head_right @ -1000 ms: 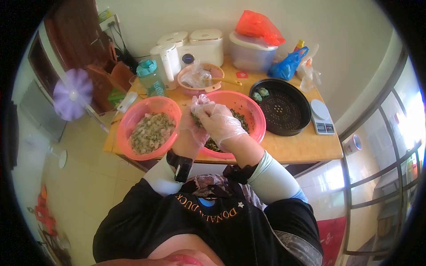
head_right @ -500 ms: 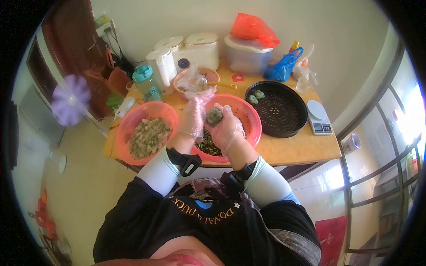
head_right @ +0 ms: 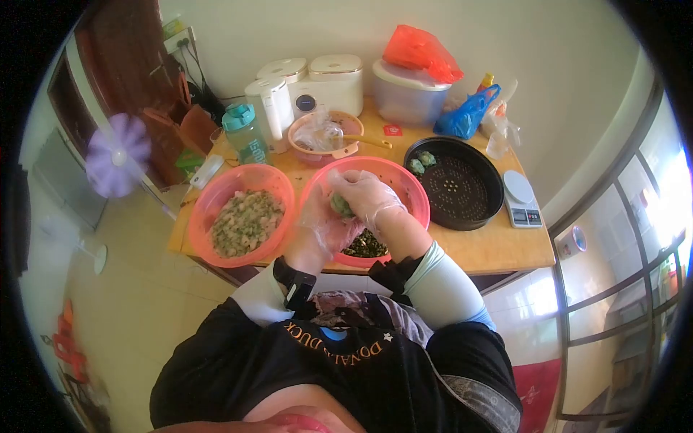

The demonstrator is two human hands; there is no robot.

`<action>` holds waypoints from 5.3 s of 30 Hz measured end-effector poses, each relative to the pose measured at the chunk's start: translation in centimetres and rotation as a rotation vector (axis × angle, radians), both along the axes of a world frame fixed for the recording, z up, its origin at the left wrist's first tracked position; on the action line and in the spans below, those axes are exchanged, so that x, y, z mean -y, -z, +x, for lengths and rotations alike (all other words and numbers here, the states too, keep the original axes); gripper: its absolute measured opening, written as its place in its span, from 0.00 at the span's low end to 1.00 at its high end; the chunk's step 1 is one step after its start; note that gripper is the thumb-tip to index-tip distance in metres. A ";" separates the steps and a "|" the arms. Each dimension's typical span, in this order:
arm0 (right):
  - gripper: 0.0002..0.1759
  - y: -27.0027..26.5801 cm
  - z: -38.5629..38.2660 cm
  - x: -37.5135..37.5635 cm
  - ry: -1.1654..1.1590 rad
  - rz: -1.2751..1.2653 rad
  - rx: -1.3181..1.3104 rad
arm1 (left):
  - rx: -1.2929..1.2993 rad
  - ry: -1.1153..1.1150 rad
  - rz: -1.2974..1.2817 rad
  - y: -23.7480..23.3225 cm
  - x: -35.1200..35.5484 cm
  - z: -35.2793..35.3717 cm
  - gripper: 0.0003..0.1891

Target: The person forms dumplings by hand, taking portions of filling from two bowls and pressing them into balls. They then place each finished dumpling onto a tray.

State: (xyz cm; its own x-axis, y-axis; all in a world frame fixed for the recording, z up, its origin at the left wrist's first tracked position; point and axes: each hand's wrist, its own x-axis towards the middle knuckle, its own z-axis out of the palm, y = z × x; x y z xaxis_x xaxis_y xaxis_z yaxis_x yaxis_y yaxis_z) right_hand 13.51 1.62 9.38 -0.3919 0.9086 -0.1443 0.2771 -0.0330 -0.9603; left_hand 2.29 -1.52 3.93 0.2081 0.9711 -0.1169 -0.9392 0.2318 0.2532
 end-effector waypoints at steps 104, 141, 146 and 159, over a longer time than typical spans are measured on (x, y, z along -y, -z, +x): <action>0.37 7.8 14.9 -20.6 -0.358 -0.013 1.042 | -0.964 0.008 0.208 1.0 0.8 -3.4 0.32; 0.19 -0.6 19.7 -19.0 -0.178 0.112 0.809 | -0.907 -0.294 0.318 0.9 2.9 -9.8 0.30; 0.19 -2.7 18.2 -10.1 0.174 0.024 -0.250 | -0.906 -0.437 0.264 -0.3 3.4 -15.6 0.28; 0.24 7.1 4.1 -0.8 -0.049 0.519 0.674 | -2.205 0.082 0.243 1.4 3.7 -27.9 0.31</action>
